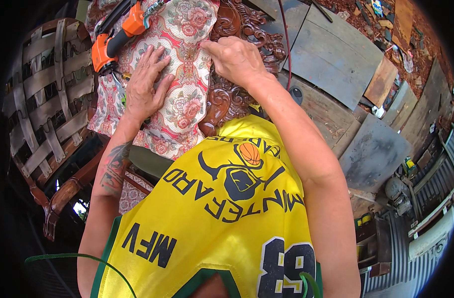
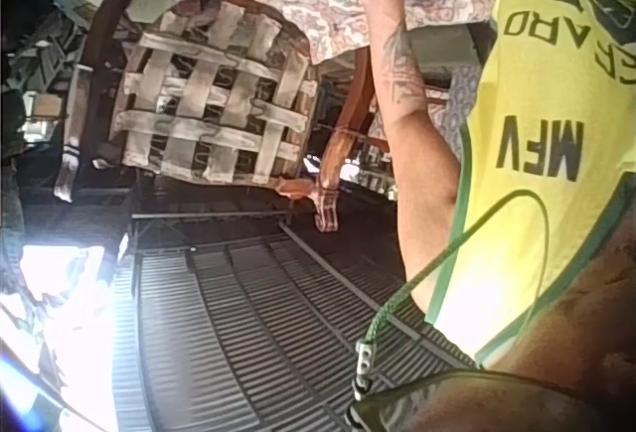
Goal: The person reupholsters a wooden chair by using a pneumatic stapler to attach patterned fabric to the seat frame, then uses pliers and a screwdriver to remove or adjust existing fasteners and trim fabric with shears.
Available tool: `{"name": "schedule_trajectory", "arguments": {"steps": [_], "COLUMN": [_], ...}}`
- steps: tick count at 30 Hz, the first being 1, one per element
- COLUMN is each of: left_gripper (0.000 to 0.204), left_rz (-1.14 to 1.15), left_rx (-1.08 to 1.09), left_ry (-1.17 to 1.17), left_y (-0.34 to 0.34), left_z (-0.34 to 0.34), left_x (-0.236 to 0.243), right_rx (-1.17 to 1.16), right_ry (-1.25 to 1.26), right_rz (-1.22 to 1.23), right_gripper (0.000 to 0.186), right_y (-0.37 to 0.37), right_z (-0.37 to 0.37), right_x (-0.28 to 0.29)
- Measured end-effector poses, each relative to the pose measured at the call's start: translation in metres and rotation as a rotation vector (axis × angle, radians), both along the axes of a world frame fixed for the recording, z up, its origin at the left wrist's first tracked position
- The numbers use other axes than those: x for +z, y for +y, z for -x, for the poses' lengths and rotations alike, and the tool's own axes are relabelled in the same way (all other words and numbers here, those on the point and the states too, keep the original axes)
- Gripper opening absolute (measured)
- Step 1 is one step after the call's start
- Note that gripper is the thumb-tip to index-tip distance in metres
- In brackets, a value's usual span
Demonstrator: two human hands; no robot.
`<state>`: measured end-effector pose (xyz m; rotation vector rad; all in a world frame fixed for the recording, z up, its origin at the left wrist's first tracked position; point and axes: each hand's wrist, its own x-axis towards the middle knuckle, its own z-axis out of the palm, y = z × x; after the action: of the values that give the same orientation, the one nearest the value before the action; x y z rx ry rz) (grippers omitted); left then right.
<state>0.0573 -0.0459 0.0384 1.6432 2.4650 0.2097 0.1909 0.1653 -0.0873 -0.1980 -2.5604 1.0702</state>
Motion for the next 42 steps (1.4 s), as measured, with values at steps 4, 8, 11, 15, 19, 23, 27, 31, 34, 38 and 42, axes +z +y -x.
{"name": "schedule_trajectory", "arguments": {"steps": [4, 8, 11, 15, 19, 23, 27, 31, 34, 38, 42], "left_gripper": [0.038, 0.039, 0.039, 0.04, 0.041, 0.041, 0.04, 0.04, 0.04, 0.041, 0.04], "left_rz": [-0.026, -0.004, -0.004, 0.007, 0.005, 0.001, -0.008, -0.018, -0.021, -0.055, -0.057], "left_rx": [0.017, 0.016, 0.015, 0.016, 0.02, 0.027, 0.026, 0.028, 0.036, 0.034, 0.035], "left_ry": [0.007, 0.001, -0.008, 0.008, 0.008, 0.005, 0.0, 0.003, -0.002, -0.026, -0.017], "left_y": [0.001, 0.0, 0.001, 0.001, 0.001, 0.001, 0.002, 0.002, 0.001, 0.0, -0.002], "left_z": [-0.001, 0.0, 0.0, 0.0, -0.001, 0.0, 0.0, 0.001, 0.001, 0.001, 0.0], "left_x": [0.0, -0.002, -0.001, -0.001, -0.001, -0.001, -0.001, -0.001, -0.001, -0.003, -0.002], "right_rx": [-0.264, -0.426, -0.523, -0.538, -0.555, -0.689, -0.7, -0.654, -0.612, -0.567, -0.551], "right_ry": [0.14, 0.148, 0.074, -0.022, -0.102, -0.095, -0.079, -0.063, -0.088, -0.104, -0.177], "right_rz": [0.267, 0.4, 0.491, 0.488, 0.521, 0.637, 0.656, 0.686, 0.675, 0.685, 0.735], "right_gripper": [0.017, 0.013, 0.013, 0.013, 0.017, 0.028, 0.034, 0.033, 0.031, 0.027, 0.027], "right_y": [0.018, 0.037, 0.044, 0.049, 0.058, 0.064, 0.072, 0.066, 0.062, 0.056, 0.055], "right_z": [-0.016, -0.042, -0.064, -0.085, -0.102, -0.1, -0.1, -0.094, -0.089, -0.086, -0.084], "right_x": [0.007, 0.003, -0.005, -0.002, -0.008, -0.005, -0.004, -0.003, 0.0, 0.001, 0.008]}}
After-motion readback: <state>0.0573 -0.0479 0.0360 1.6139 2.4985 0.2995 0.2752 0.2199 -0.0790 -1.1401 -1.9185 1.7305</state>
